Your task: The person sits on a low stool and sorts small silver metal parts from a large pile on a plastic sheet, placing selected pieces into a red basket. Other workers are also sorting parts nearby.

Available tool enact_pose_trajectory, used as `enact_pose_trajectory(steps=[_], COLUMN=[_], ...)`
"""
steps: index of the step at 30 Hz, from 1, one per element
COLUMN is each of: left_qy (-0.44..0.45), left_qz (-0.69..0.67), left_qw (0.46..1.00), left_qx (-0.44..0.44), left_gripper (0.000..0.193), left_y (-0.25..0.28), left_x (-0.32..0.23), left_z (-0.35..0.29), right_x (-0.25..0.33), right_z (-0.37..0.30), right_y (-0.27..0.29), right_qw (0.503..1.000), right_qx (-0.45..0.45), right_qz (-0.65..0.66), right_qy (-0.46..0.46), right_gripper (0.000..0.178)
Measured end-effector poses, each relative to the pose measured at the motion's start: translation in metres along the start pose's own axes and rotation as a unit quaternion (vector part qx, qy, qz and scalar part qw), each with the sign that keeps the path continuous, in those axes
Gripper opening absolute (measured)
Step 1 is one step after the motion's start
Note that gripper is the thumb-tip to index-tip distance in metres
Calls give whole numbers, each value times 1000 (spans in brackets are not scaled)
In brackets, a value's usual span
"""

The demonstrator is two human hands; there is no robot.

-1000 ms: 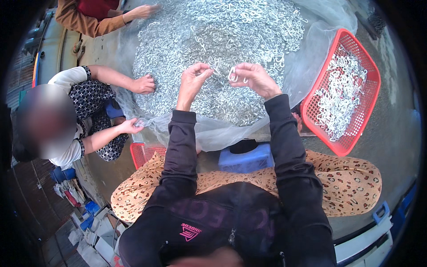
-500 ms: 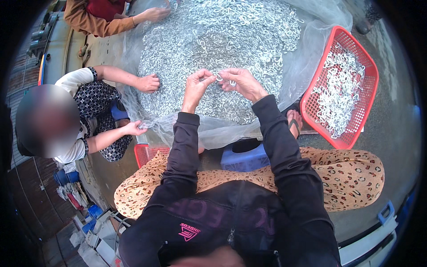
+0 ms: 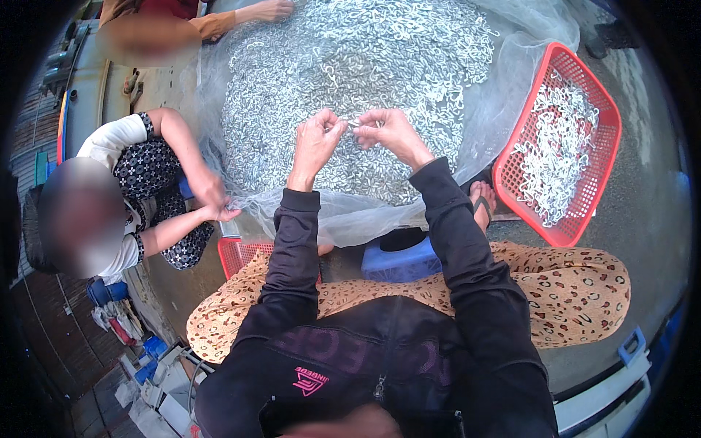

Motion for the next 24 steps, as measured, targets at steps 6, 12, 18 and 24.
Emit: enact_pose_trajectory(steps=[6, 12, 18, 24], left_qy=[32, 63, 65, 124], left_qz=[-191, -169, -211, -571], left_qw=[981, 980, 943, 757], left_qx=[26, 89, 247, 294], left_gripper=[26, 22, 25, 10], left_y=[-9, -14, -24, -41], left_x=[14, 13, -11, -26], left_z=[1, 3, -3, -15], right_x=[2, 13, 25, 29], right_z=[1, -1, -6, -14], right_y=[6, 0, 4, -2], right_qw=[996, 998, 986, 954], right_qx=[-20, 21, 51, 61], right_qz=[88, 56, 152, 290], right_qy=[-1, -13, -37, -34], right_gripper=[16, 18, 14, 14])
Point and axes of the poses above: each hand's wrist, its own z-axis towards the middle knuckle, its own y-axis out of the back of the hand, x = y × z, the point moved 10 cm from there along z, towards the middle knuckle, and after that the axes turned 3 degrees about y, right-handed, at the moved point
